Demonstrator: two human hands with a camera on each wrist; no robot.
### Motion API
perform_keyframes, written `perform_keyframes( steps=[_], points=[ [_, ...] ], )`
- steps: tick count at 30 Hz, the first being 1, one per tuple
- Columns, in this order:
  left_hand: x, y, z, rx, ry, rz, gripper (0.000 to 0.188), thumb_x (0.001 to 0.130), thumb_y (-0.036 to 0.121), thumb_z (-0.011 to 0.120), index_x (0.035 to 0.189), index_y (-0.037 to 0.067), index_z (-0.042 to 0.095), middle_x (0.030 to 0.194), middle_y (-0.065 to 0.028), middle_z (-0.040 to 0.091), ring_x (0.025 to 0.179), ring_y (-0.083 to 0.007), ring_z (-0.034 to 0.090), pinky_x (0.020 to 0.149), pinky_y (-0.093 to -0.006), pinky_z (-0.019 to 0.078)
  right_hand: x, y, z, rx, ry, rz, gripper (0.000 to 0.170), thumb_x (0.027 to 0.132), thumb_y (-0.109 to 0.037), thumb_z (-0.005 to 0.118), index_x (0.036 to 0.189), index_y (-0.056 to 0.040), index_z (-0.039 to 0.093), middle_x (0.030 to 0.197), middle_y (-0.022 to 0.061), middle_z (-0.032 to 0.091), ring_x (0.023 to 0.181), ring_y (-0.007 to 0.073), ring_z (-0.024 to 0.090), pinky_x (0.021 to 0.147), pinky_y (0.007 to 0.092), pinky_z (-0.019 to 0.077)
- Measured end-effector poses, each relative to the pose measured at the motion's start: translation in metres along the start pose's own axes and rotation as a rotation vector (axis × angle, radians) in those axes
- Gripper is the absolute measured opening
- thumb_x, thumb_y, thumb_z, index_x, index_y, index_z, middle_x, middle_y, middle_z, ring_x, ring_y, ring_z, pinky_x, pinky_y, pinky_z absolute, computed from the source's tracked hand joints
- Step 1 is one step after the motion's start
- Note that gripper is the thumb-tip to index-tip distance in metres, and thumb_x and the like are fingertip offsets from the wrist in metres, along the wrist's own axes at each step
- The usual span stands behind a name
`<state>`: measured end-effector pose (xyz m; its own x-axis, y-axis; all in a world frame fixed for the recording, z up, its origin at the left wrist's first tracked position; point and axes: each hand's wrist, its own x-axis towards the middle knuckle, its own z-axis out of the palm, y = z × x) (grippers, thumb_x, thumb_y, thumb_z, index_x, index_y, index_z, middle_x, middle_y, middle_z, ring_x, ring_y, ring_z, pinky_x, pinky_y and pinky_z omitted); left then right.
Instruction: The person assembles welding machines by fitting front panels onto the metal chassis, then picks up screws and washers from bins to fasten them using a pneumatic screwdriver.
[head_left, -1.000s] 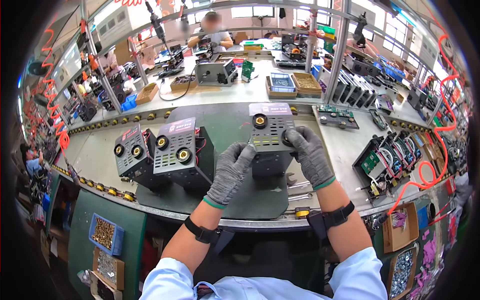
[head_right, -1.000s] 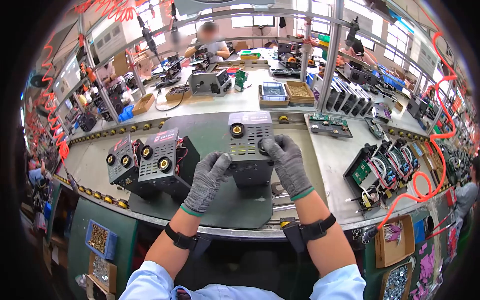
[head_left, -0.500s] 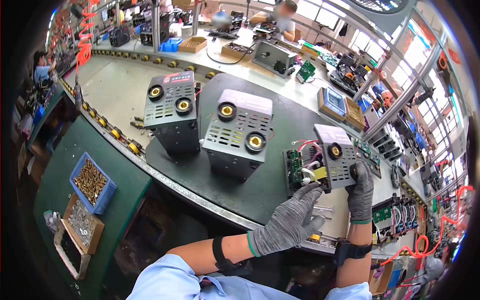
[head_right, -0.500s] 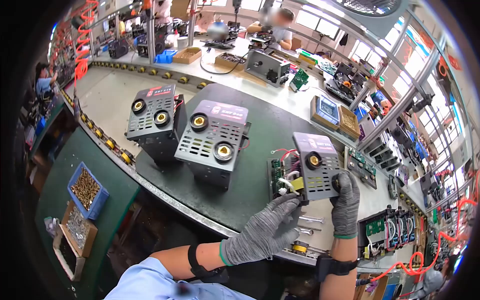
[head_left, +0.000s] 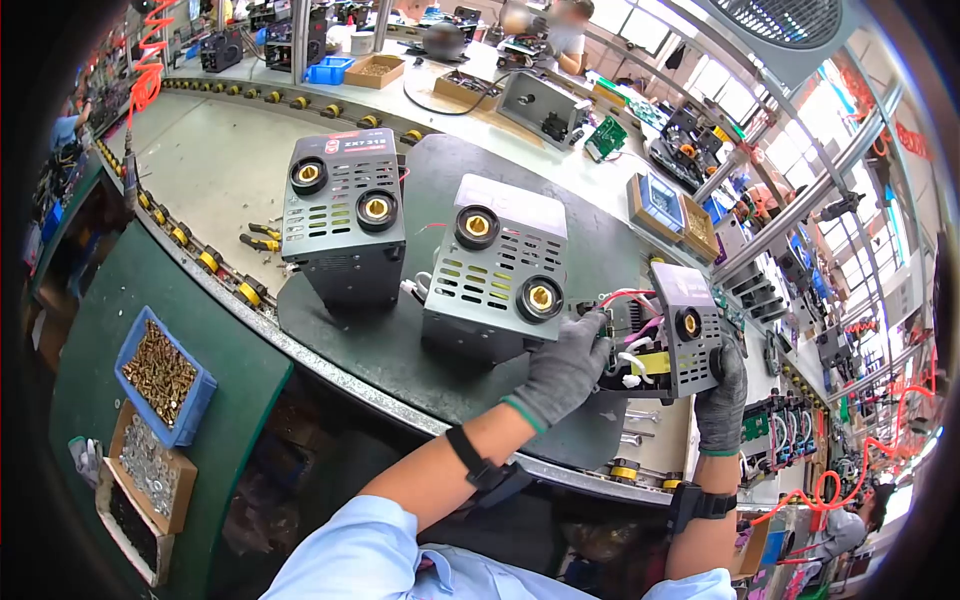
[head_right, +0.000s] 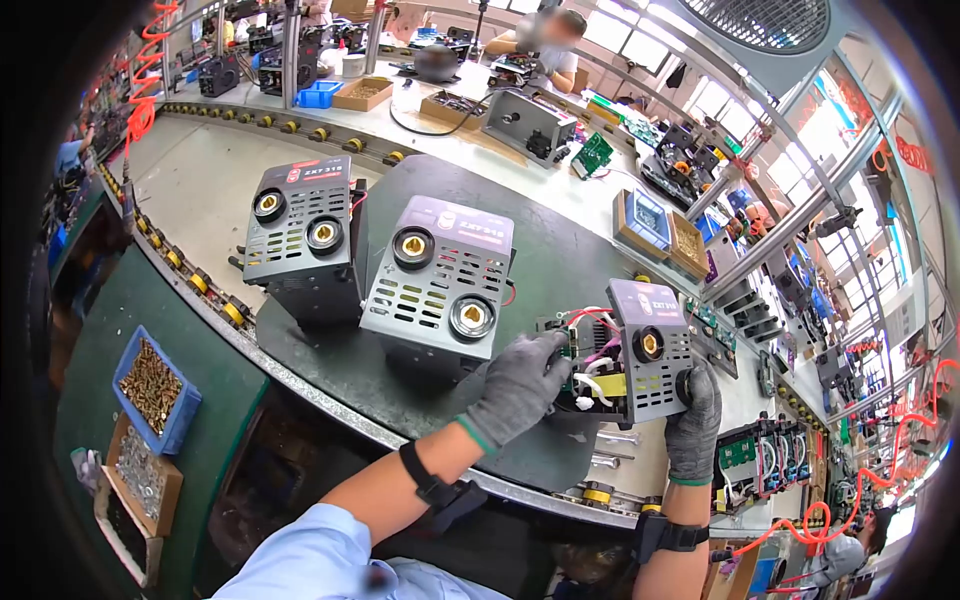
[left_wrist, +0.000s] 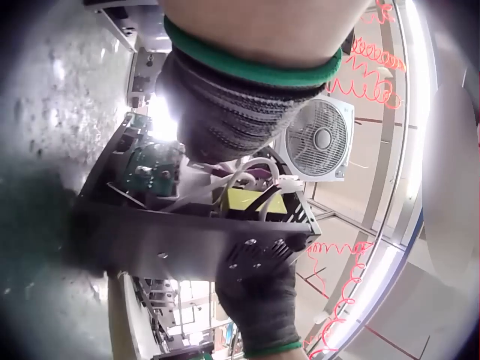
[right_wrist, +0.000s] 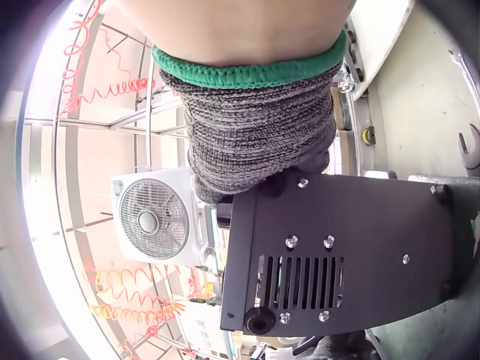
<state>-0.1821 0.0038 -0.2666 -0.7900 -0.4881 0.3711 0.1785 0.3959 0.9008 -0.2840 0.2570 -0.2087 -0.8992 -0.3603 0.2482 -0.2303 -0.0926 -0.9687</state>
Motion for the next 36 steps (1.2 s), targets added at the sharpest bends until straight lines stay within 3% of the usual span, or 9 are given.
perform_keyframes(
  steps=[3, 12, 18, 20, 23, 26, 31, 33, 36],
  points=[
    [0.021, 0.005, -0.001, 0.191, -0.139, 0.082, 0.031, 0.088, 0.02, 0.069, 0.118, 0.011, 0.071, 0.102, -0.0183, 0.067, 0.094, -0.0361, 0.068, 0.083, -0.0458, 0.0549, -0.011, -0.01, 0.01, 0.06, 0.031, 0.022, 0.056, 0.099, -0.047, 0.061, 0.131, -0.0017, 0.059, 0.12, 0.0072, 0.065, 0.112, 0.0162, 0.062, 0.101, 0.034, 0.049],
    [0.022, 0.03, -0.031, 0.42, -0.427, 0.08, 0.037, 0.085, 0.019, 0.073, 0.121, 0.012, 0.069, 0.104, -0.0198, 0.066, 0.101, -0.0353, 0.067, 0.089, -0.0452, 0.0549, -0.028, -0.006, 0.002, 0.123, 0.037, -0.034, 0.064, 0.093, -0.05, 0.067, 0.129, 0.0028, 0.059, 0.113, 0.0096, 0.068, 0.104, 0.0179, 0.066, 0.094, 0.0335, 0.0533],
    [0.016, 0.031, -0.007, 0.474, -0.262, 0.345, 0.025, 0.084, 0.019, 0.074, 0.108, 0.013, 0.074, 0.103, -0.0146, 0.069, 0.093, -0.0351, 0.069, 0.085, -0.0468, 0.0555, -0.031, 0.001, -0.005, 0.14, 0.002, -0.063, 0.064, 0.093, -0.049, 0.068, 0.131, 0.0015, 0.058, 0.115, 0.009, 0.068, 0.104, 0.0183, 0.067, 0.094, 0.033, 0.0535],
    [0.021, 0.033, -0.008, 0.554, -0.266, 0.345, 0.019, 0.086, 0.019, 0.073, 0.104, 0.012, 0.075, 0.101, -0.0145, 0.07, 0.091, -0.0348, 0.069, 0.081, -0.045, 0.0553, -0.033, 0.002, -0.005, 0.167, 0.009, -0.073, 0.061, 0.092, -0.047, 0.069, 0.125, 0.0035, 0.06, 0.109, 0.0079, 0.068, 0.099, 0.0145, 0.065, 0.09, 0.0293, 0.0531],
    [0.037, 0.029, -0.003, 0.311, -0.001, 0.25, 0.02, 0.086, 0.023, 0.076, 0.098, 0.007, 0.076, 0.088, -0.0168, 0.07, 0.083, -0.0312, 0.071, 0.075, -0.0393, 0.0553, -0.038, 0.004, -0.008, 0.195, 0.016, -0.07, 0.059, 0.092, -0.046, 0.07, 0.124, 0.0031, 0.061, 0.107, 0.007, 0.068, 0.098, 0.0135, 0.065, 0.089, 0.0285, 0.0527],
    [0.062, 0.048, 0.001, 0.171, -0.033, 0.169, 0.022, 0.084, 0.023, 0.077, 0.098, 0.006, 0.076, 0.084, -0.0154, 0.073, 0.078, -0.0258, 0.073, 0.073, -0.0361, 0.0562, -0.041, 0.007, -0.013, 0.199, 0.008, -0.065, 0.061, 0.092, -0.047, 0.07, 0.125, 0.0029, 0.06, 0.108, 0.0072, 0.068, 0.098, 0.0142, 0.065, 0.09, 0.0295, 0.0532],
    [0.111, 0.064, 0.036, 0.038, -0.07, 0.249, 0.024, 0.083, 0.02, 0.076, 0.099, 0.002, 0.076, 0.087, -0.0124, 0.077, 0.074, -0.0182, 0.072, 0.074, -0.0316, 0.0567, -0.041, 0.007, -0.013, 0.179, 0.002, -0.067, 0.065, 0.091, -0.05, 0.069, 0.129, 0.0029, 0.058, 0.111, 0.0077, 0.068, 0.101, 0.0158, 0.066, 0.092, 0.0312, 0.0535],
    [0.131, 0.046, 0.052, -0.085, -0.449, -0.048, 0.024, 0.083, 0.02, 0.076, 0.098, 0.002, 0.076, 0.082, -0.0103, 0.075, 0.069, -0.0159, 0.067, 0.074, -0.0299, 0.0558, -0.038, 0.004, -0.008, 0.188, 0.002, -0.07, 0.06, 0.092, -0.046, 0.07, 0.127, 0.0023, 0.059, 0.11, 0.0069, 0.067, 0.101, 0.0149, 0.065, 0.093, 0.0305, 0.0527],
    [0.134, 0.042, 0.042, 0.276, -0.591, 0.108, 0.023, 0.084, 0.022, 0.075, 0.096, 0.001, 0.076, 0.079, -0.0099, 0.073, 0.069, -0.0138, 0.064, 0.071, -0.0298, 0.0547, -0.031, 0.004, 0.0, 0.201, 0.029, -0.109, 0.057, 0.093, -0.044, 0.072, 0.124, 0.0024, 0.062, 0.109, 0.0069, 0.068, 0.1, 0.0124, 0.064, 0.09, 0.0277, 0.0522]
  ],
)
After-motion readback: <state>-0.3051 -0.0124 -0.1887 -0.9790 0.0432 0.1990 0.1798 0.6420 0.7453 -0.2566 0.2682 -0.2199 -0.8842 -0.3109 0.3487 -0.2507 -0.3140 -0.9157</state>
